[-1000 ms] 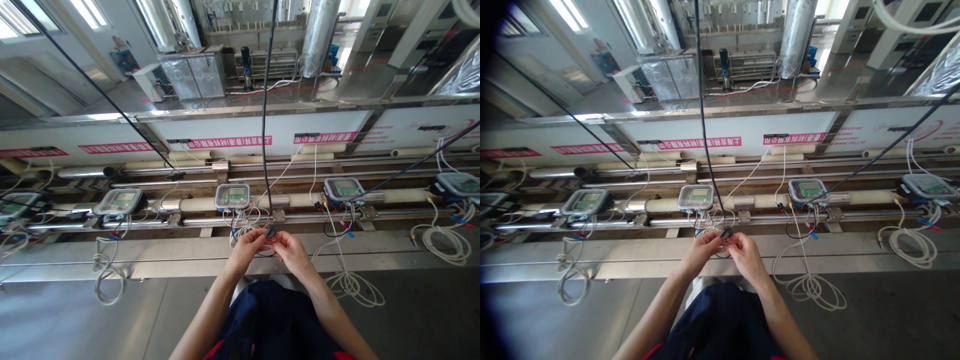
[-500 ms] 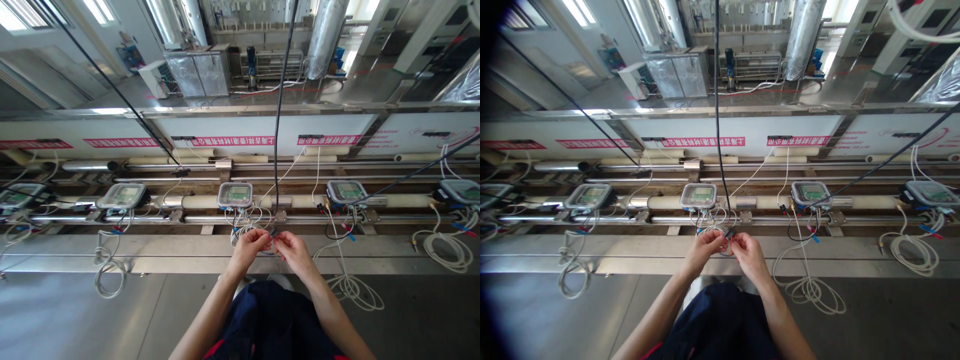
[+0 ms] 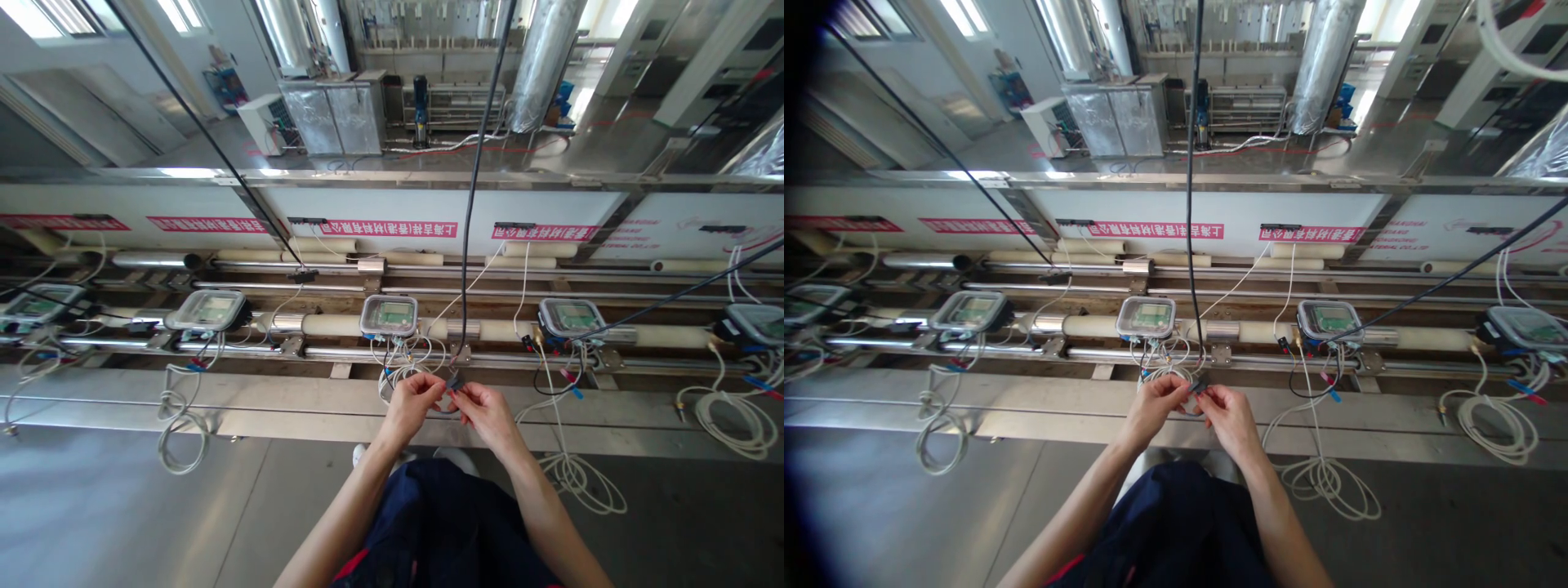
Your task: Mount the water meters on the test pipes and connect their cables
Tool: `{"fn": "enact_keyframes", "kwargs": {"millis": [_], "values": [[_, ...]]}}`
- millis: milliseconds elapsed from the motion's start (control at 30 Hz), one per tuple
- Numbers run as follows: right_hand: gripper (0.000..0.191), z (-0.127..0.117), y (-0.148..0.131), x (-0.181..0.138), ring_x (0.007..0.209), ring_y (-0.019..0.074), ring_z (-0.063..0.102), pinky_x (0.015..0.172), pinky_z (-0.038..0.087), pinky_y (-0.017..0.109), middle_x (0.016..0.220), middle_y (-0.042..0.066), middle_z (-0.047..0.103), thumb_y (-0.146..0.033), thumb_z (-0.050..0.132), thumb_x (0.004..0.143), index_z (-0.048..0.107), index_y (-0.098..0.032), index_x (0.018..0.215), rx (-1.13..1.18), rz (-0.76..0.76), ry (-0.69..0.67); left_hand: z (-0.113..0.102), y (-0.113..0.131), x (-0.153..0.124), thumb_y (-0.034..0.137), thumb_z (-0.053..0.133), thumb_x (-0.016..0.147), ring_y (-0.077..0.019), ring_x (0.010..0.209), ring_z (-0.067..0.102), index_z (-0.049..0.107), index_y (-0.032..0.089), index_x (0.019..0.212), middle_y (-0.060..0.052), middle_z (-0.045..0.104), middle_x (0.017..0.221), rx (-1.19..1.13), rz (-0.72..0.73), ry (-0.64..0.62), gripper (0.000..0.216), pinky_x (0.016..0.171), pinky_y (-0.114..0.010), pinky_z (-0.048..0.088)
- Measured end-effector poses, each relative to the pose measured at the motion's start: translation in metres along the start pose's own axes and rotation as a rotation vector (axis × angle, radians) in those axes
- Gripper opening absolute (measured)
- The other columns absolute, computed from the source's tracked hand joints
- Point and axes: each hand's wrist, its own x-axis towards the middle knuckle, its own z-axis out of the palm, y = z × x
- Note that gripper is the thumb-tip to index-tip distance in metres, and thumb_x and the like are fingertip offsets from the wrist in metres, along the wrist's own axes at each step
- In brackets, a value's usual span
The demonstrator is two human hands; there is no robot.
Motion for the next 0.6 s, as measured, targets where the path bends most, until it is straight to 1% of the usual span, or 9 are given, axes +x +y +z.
{"fn": "enact_keyframes", "kwargs": {"millis": [67,133,233,267,333,400,467,500,600], "values": [[0.034,-0.002,0.001,0.0,0.048,0.0107,0.051,0.043,0.037,0.022,0.07,0.004,0.066,-0.047,0.057,0.078,0.062,-0.015,0.087,-0.041,-0.028,0.1,-0.002,-0.004,0.0,0.037,0.067,0.068,-0.0103,0.056,0.049,0.063,0.012,0.07,0.001,0.054,0.059,0.034,0.019,0.046,0.025,0.051,-0.021,0.044],[0.031,-0.003,-0.001,-0.003,0.052,0.0125,0.053,0.047,0.04,0.023,0.072,0.004,0.066,-0.045,0.055,0.08,0.062,-0.016,0.087,-0.158,-0.092,0.234,-0.004,-0.008,-0.001,0.038,0.065,0.07,-0.0107,0.056,0.049,0.062,0.012,0.07,0.001,0.055,0.06,0.076,0.053,0.088,0.026,0.052,-0.022,0.044],[0.024,0.001,-0.009,-0.012,0.052,0.0124,0.053,0.052,0.042,0.024,0.07,0.003,0.065,-0.04,0.054,0.082,0.061,-0.017,0.086,-0.386,-0.254,0.467,-0.006,-0.008,-0.006,0.038,0.063,0.073,-0.011,0.058,0.05,0.063,0.013,0.072,0.0,0.058,0.063,0.162,0.109,0.144,0.024,0.056,-0.023,0.043],[0.022,0.003,-0.012,-0.016,0.051,0.0119,0.052,0.053,0.042,0.024,0.068,0.003,0.064,-0.038,0.053,0.083,0.061,-0.018,0.086,-0.438,-0.314,0.507,-0.006,-0.007,-0.008,0.037,0.063,0.074,-0.0111,0.058,0.051,0.063,0.014,0.073,0.0,0.058,0.064,0.195,0.125,0.159,0.023,0.056,-0.023,0.043],[0.02,0.01,-0.017,-0.022,0.05,0.0111,0.051,0.054,0.043,0.024,0.07,0.002,0.065,-0.035,0.05,0.085,0.061,-0.018,0.09,-0.485,-0.418,0.461,-0.005,-0.003,-0.013,0.035,0.061,0.077,-0.0118,0.06,0.052,0.064,0.015,0.074,0.0,0.06,0.065,0.263,0.183,0.166,0.02,0.058,-0.023,0.042],[0.022,0.016,-0.018,-0.024,0.052,0.0109,0.055,0.056,0.045,0.023,0.079,0.004,0.068,-0.033,0.049,0.087,0.06,-0.019,0.1,-0.466,-0.469,0.302,-0.004,0.002,-0.017,0.033,0.059,0.08,-0.0126,0.064,0.054,0.064,0.016,0.074,0.0,0.061,0.069,0.316,0.276,0.142,0.018,0.062,-0.024,0.042],[0.023,0.019,-0.016,-0.021,0.054,0.0115,0.059,0.056,0.046,0.022,0.084,0.004,0.069,-0.032,0.048,0.088,0.06,-0.019,0.102,-0.425,-0.45,0.173,-0.003,0.006,-0.019,0.032,0.058,0.082,-0.0135,0.07,0.056,0.063,0.017,0.073,-0.001,0.062,0.073,0.349,0.366,0.105,0.018,0.065,-0.024,0.043],[0.022,0.019,-0.014,-0.019,0.055,0.0119,0.06,0.055,0.047,0.022,0.082,0.004,0.07,-0.033,0.047,0.088,0.061,-0.019,0.099,-0.407,-0.423,0.145,-0.004,0.007,-0.019,0.032,0.057,0.082,-0.0139,0.071,0.056,0.063,0.017,0.073,-0.001,0.062,0.074,0.356,0.392,0.096,0.018,0.066,-0.024,0.044],[0.023,0.015,-0.009,-0.012,0.052,0.0131,0.06,0.053,0.046,0.022,0.069,0.002,0.068,-0.037,0.047,0.088,0.064,-0.021,0.088,-0.402,-0.323,0.172,-0.006,0.005,-0.005,0.031,0.051,0.086,-0.0159,0.079,0.058,0.061,0.018,0.083,-0.003,0.063,0.082,0.426,0.459,0.16,0.016,0.07,-0.026,0.046]]}}
